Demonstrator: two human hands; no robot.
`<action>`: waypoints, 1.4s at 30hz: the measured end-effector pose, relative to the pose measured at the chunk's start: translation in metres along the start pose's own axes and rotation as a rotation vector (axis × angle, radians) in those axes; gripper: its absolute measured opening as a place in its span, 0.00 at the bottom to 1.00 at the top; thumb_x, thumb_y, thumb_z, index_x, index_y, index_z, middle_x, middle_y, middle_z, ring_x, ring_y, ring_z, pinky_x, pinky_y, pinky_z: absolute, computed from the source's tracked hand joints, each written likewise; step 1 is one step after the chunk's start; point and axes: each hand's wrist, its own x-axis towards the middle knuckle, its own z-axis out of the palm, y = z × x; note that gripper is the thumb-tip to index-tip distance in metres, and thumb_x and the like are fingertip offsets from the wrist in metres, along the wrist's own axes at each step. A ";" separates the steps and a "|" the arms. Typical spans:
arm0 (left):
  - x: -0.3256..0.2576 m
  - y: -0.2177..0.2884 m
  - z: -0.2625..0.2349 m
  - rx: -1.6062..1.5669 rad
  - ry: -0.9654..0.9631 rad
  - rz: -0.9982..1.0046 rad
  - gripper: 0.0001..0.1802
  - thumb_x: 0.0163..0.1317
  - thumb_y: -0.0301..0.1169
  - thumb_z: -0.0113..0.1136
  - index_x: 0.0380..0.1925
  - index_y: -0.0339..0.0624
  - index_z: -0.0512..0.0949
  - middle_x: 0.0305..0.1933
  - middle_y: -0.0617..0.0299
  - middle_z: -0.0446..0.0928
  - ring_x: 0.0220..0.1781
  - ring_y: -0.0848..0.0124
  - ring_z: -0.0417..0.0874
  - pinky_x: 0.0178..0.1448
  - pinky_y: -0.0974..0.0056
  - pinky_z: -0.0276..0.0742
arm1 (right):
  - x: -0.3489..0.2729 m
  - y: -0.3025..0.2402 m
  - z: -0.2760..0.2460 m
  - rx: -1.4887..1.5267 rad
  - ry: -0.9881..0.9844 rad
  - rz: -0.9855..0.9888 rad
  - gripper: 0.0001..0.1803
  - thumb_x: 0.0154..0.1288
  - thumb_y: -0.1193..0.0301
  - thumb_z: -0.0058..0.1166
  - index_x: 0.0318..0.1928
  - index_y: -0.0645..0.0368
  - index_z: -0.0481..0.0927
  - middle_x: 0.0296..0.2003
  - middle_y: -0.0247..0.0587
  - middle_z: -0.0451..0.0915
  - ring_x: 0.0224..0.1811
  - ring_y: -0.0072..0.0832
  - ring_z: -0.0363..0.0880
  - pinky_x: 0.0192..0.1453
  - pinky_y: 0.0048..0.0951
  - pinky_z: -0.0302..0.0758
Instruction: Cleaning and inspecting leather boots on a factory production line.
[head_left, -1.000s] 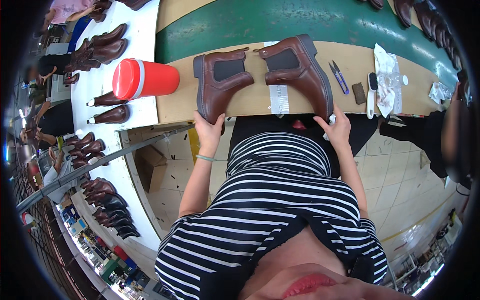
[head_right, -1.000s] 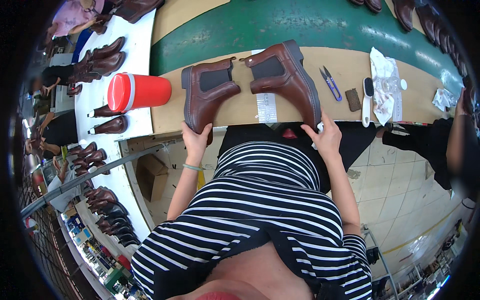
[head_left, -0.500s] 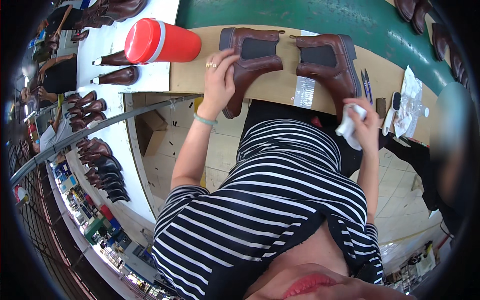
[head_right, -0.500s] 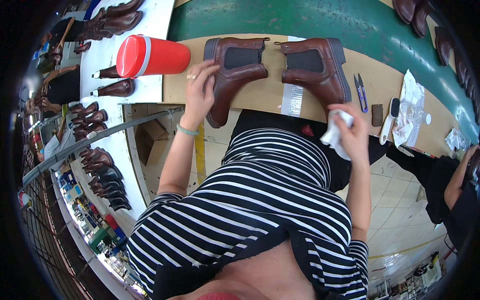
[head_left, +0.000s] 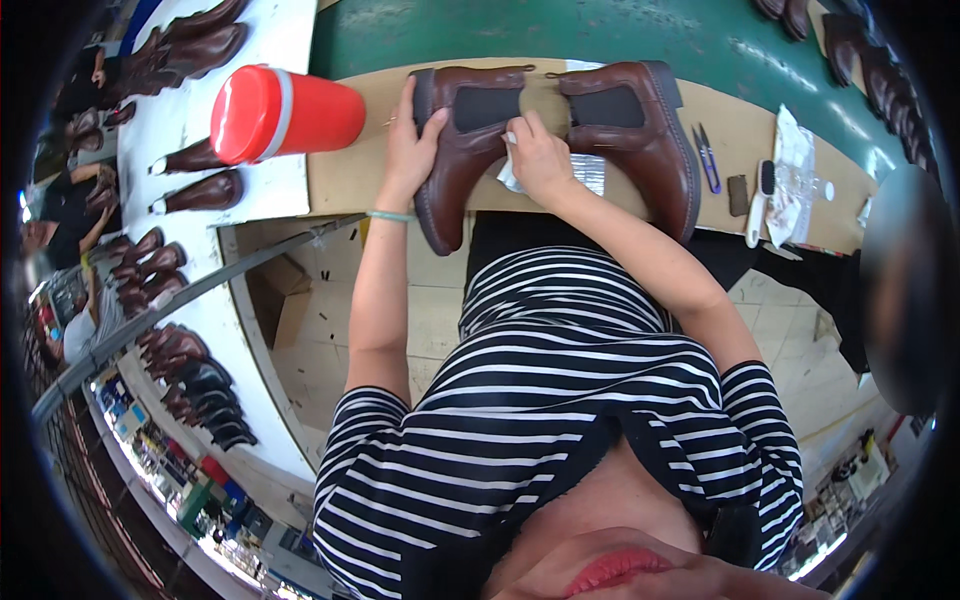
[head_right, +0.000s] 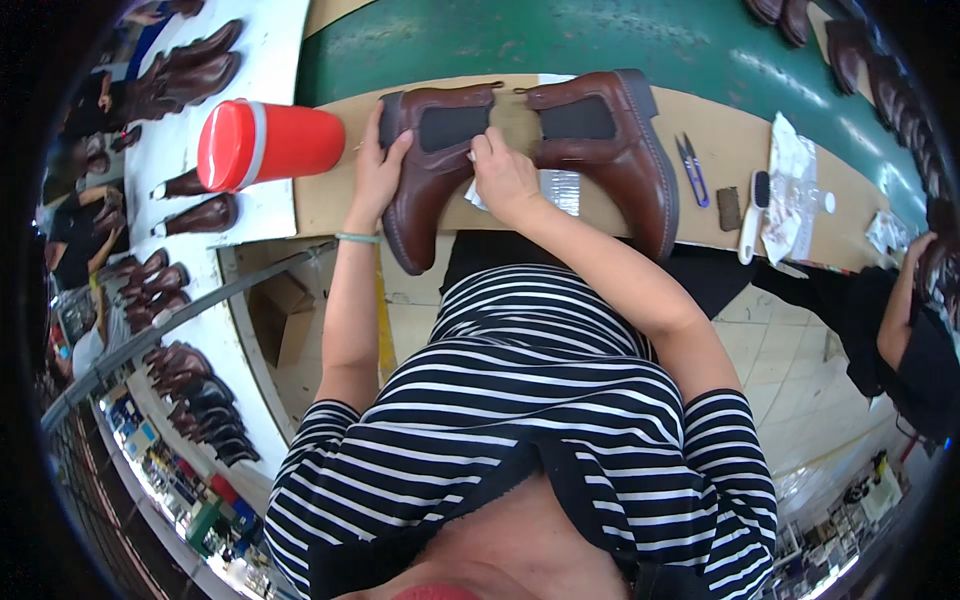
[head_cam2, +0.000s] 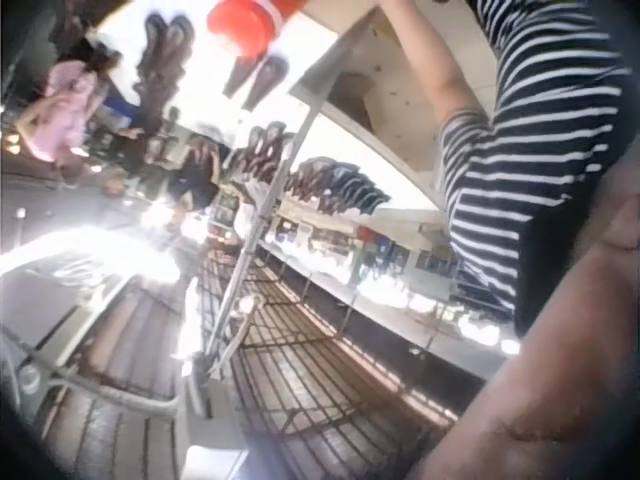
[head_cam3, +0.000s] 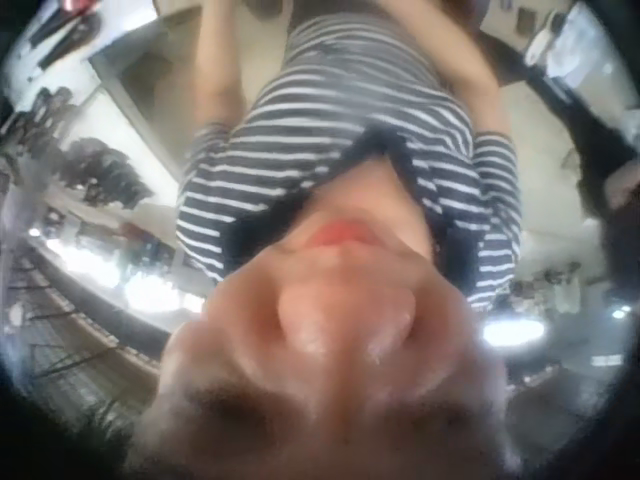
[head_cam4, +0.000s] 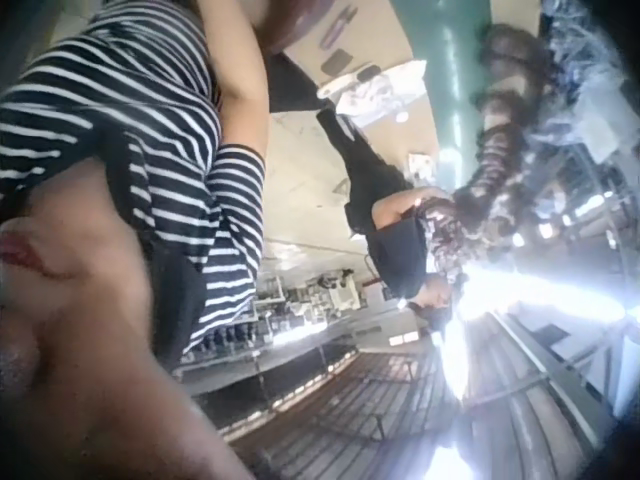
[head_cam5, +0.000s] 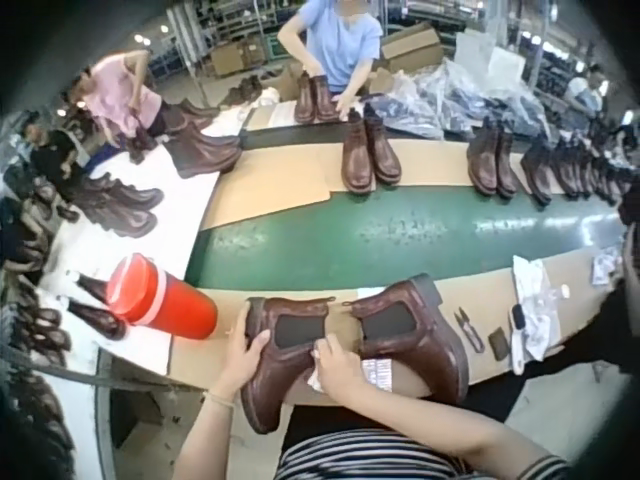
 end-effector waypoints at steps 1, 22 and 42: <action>0.001 0.001 0.001 0.002 -0.003 0.002 0.35 0.62 0.35 0.60 0.68 0.41 0.59 0.58 0.41 0.70 0.60 0.53 0.73 0.64 0.58 0.66 | -0.005 0.007 -0.008 -0.082 -0.028 0.077 0.08 0.62 0.73 0.51 0.41 0.59 0.71 0.40 0.48 0.71 0.36 0.49 0.77 0.39 0.47 0.75; -0.078 0.050 -0.041 -0.057 -0.255 -0.521 0.54 0.46 0.42 0.76 0.67 0.31 0.53 0.56 0.43 0.70 0.57 0.58 0.74 0.57 0.59 0.74 | -0.095 0.091 -0.223 0.478 -0.173 0.851 0.42 0.49 0.61 0.72 0.63 0.62 0.69 0.43 0.46 0.79 0.44 0.29 0.77 0.50 0.26 0.73; -0.035 0.033 0.007 -1.054 -0.302 -0.274 0.43 0.43 0.10 0.64 0.63 0.38 0.62 0.55 0.54 0.75 0.51 0.65 0.81 0.52 0.64 0.79 | -0.095 0.096 -0.189 1.184 -0.184 0.431 0.33 0.40 0.86 0.65 0.53 0.63 0.76 0.43 0.37 0.82 0.43 0.24 0.80 0.50 0.26 0.76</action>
